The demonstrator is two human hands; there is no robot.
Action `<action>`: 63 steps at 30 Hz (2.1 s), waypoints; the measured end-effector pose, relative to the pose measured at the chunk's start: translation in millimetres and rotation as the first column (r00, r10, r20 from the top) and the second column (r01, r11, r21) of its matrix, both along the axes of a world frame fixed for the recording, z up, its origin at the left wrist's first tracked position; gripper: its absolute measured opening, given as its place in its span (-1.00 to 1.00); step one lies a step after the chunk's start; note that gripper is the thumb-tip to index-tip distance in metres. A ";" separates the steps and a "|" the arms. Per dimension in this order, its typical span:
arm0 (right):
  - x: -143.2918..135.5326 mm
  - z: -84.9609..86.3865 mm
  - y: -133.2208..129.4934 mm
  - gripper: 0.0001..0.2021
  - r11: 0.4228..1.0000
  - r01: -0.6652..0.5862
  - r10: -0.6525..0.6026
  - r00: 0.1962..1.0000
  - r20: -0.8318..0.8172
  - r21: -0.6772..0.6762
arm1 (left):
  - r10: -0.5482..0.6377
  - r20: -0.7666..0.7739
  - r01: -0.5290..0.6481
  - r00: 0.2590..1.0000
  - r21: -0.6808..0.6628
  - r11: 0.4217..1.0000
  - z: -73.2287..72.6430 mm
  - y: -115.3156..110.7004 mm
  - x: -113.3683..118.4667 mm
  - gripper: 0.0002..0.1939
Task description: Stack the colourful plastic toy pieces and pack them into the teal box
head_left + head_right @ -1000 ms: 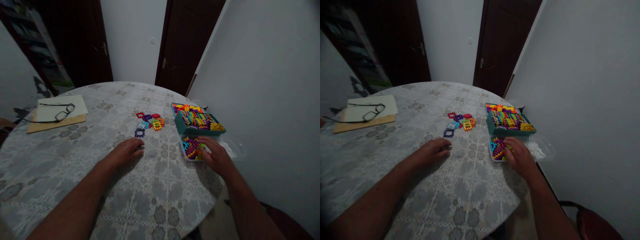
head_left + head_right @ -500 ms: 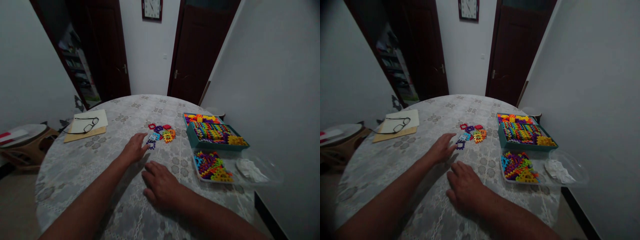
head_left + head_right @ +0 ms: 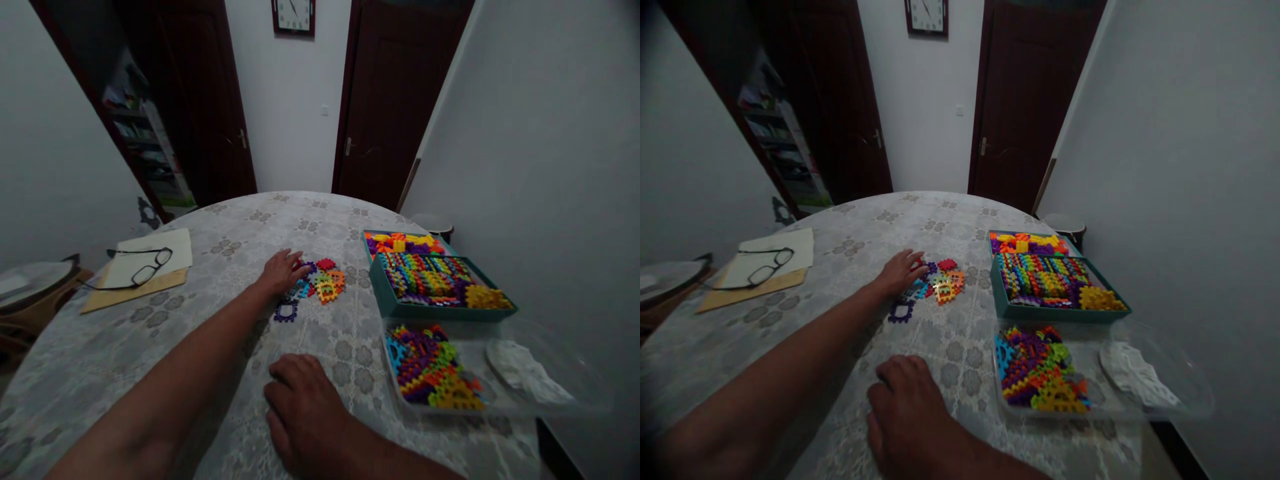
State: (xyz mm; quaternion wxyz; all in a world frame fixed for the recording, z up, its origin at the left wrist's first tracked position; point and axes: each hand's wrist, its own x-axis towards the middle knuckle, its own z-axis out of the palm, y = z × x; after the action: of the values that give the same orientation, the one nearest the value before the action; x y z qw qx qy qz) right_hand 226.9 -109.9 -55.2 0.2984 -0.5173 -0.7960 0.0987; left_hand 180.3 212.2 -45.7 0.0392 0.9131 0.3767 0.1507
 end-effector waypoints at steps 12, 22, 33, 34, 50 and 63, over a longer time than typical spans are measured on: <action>0.9 -5.3 8.9 -0.69 1.000 -0.004 0.003 0.999 0.041 0.031 | -0.491 -0.151 0.476 0.858 -0.124 0.870 16.7 10.8 69.7 -0.37; 0.3 -2.5 11.9 -0.74 0.976 0.085 -0.058 0.988 -0.140 0.199 | -0.462 -0.039 0.456 0.886 -0.103 0.884 10.5 -47.3 13.0 -0.34; 17.6 7.0 18.9 -0.67 0.872 0.267 -0.193 0.958 -0.213 0.410 | -0.335 -0.034 0.327 0.942 -0.135 0.935 7.7 -113.8 -33.4 -0.50; 18.5 9.2 18.6 -0.67 0.863 0.272 -0.194 0.956 -0.218 0.426 | -0.342 -0.027 0.335 0.939 -0.137 0.932 7.5 -117.8 -37.5 -0.52; 0.7 -4.6 3.0 -0.69 0.878 -0.406 0.332 0.898 0.288 0.255 | -0.352 -0.123 0.344 0.928 -0.084 0.935 33.7 -86.3 36.8 -0.38; 6.2 22.3 -1.7 -0.73 0.878 -0.405 0.338 0.901 0.271 0.253 | -0.571 -0.214 0.539 0.792 -0.193 0.820 43.9 -132.4 27.0 -0.68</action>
State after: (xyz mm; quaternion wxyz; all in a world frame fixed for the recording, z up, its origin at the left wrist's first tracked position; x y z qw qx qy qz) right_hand 233.1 -111.6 -32.9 0.2602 -0.3096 -0.9142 -0.0263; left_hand 207.4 79.8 -1.8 0.0871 0.9909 0.1018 -0.0128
